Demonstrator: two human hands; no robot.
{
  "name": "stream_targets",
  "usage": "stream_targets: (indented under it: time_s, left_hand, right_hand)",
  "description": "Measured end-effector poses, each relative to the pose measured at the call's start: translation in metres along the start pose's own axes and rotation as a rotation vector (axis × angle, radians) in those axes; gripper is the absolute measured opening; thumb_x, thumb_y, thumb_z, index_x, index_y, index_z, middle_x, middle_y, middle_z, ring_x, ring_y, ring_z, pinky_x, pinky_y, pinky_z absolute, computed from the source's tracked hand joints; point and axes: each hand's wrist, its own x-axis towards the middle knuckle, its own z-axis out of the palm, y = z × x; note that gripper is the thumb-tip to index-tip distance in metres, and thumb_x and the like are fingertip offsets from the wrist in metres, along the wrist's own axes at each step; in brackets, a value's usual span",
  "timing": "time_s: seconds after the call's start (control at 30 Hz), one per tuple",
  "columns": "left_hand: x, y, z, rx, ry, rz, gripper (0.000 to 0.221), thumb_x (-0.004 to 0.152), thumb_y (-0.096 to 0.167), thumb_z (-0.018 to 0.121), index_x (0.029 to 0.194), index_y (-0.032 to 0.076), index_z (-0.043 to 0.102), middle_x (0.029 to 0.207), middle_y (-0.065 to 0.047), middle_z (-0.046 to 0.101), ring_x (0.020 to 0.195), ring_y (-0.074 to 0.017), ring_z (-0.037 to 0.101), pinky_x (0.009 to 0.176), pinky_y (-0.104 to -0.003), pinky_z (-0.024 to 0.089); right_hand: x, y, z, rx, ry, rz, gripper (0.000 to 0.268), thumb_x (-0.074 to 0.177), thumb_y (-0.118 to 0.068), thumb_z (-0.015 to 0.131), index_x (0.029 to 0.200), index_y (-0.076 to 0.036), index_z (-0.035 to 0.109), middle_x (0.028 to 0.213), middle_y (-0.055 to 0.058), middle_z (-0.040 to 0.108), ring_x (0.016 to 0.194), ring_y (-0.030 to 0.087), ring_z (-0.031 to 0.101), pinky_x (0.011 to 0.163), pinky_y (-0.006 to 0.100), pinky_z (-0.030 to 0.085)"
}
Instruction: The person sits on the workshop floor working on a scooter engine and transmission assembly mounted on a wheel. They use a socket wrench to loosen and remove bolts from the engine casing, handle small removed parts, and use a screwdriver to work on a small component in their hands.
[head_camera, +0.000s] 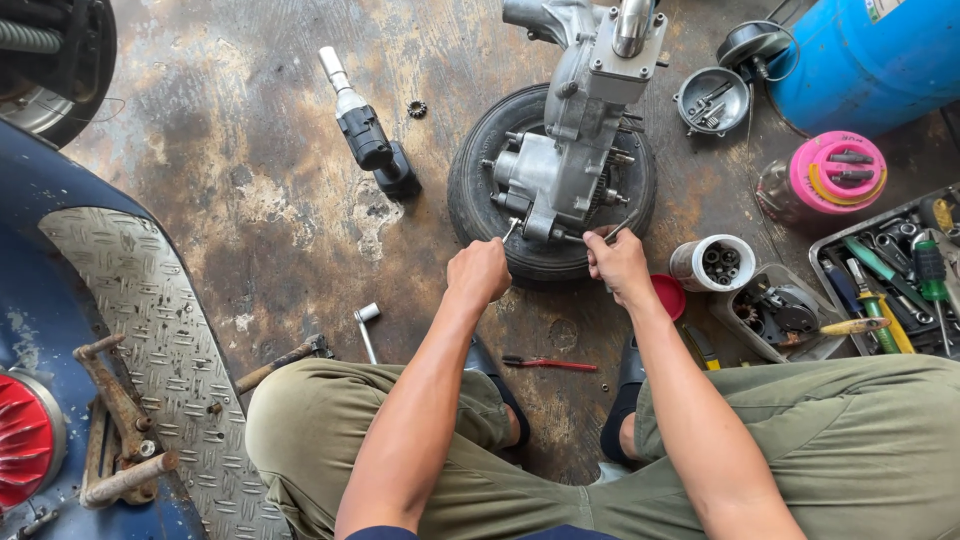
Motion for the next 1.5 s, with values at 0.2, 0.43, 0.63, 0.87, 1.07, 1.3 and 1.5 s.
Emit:
stream_targets:
  time_s: [0.2, 0.43, 0.63, 0.87, 1.07, 1.3, 1.5]
  left_hand:
    - [0.003, 0.005, 0.015, -0.018, 0.077, 0.021, 0.034, 0.088, 0.012, 0.05, 0.113, -0.005, 0.066, 0.098, -0.03, 0.073, 0.094, -0.0508, 0.073, 0.082, -0.059, 0.059]
    - [0.005, 0.005, 0.015, -0.073, 0.139, -0.005, 0.029, 0.097, 0.018, 0.048, 0.105, 0.001, 0.07, 0.091, -0.028, 0.074, 0.091, -0.0502, 0.074, 0.079, -0.058, 0.06]
    - [0.012, 0.006, 0.013, -0.059, 0.116, -0.052, 0.03, 0.096, 0.021, 0.049, 0.099, 0.005, 0.074, 0.088, -0.024, 0.075, 0.091, -0.0468, 0.076, 0.077, -0.056, 0.061]
    - [0.011, 0.016, -0.012, -0.041, 0.03, -0.101, 0.031, 0.091, 0.02, 0.055, 0.1, 0.001, 0.078, 0.097, -0.026, 0.076, 0.098, -0.046, 0.075, 0.084, -0.056, 0.06]
    - [0.01, 0.019, -0.023, -0.062, -0.007, -0.122, 0.035, 0.087, 0.018, 0.057, 0.107, -0.002, 0.077, 0.102, -0.028, 0.075, 0.101, -0.0472, 0.074, 0.085, -0.056, 0.059]
    - [-0.003, 0.02, -0.059, -0.121, -0.131, 0.056, 0.061, 0.082, 0.007, 0.056, 0.143, 0.003, 0.055, 0.135, -0.03, 0.053, 0.115, -0.0543, 0.064, 0.097, -0.061, 0.056]
    - [-0.003, 0.01, -0.071, -0.09, -0.169, 0.147, 0.056, 0.081, 0.0, 0.054, 0.136, 0.006, 0.063, 0.127, -0.027, 0.059, 0.122, -0.0501, 0.062, 0.101, -0.056, 0.052]
  right_hand:
    - [0.014, 0.028, 0.0, -0.183, 0.125, -0.084, 0.026, 0.091, -0.032, 0.081, 0.097, -0.009, 0.07, 0.058, 0.002, 0.059, 0.044, 0.011, 0.057, 0.037, 0.024, 0.039]
    - [0.013, 0.033, 0.003, -0.337, 0.2, -0.103, 0.035, 0.088, -0.041, 0.084, 0.097, -0.01, 0.069, 0.065, 0.002, 0.061, 0.061, 0.018, 0.063, 0.055, 0.032, 0.048]
    - [0.011, 0.041, 0.008, -0.399, 0.238, -0.135, 0.035, 0.088, -0.041, 0.084, 0.094, -0.011, 0.067, 0.063, 0.003, 0.059, 0.063, 0.022, 0.064, 0.058, 0.034, 0.048]
    - [0.003, 0.033, 0.013, -0.321, 0.248, -0.3, 0.031, 0.092, -0.032, 0.084, 0.094, -0.012, 0.059, 0.064, 0.01, 0.063, 0.063, 0.025, 0.069, 0.059, 0.034, 0.051]
    - [0.005, 0.047, 0.007, -0.263, 0.189, -0.43, 0.027, 0.094, -0.026, 0.081, 0.098, -0.013, 0.058, 0.069, 0.011, 0.066, 0.061, 0.022, 0.068, 0.056, 0.031, 0.051]
    - [0.002, 0.022, -0.011, -0.131, -0.051, -0.288, 0.016, 0.089, -0.011, 0.068, 0.102, -0.002, 0.065, 0.07, 0.011, 0.067, 0.055, 0.015, 0.064, 0.053, 0.029, 0.051]
    - [0.019, 0.018, -0.043, -0.16, -0.255, -0.207, 0.023, 0.086, -0.002, 0.074, 0.108, 0.001, 0.072, 0.084, 0.018, 0.073, 0.064, 0.018, 0.07, 0.058, 0.029, 0.056]
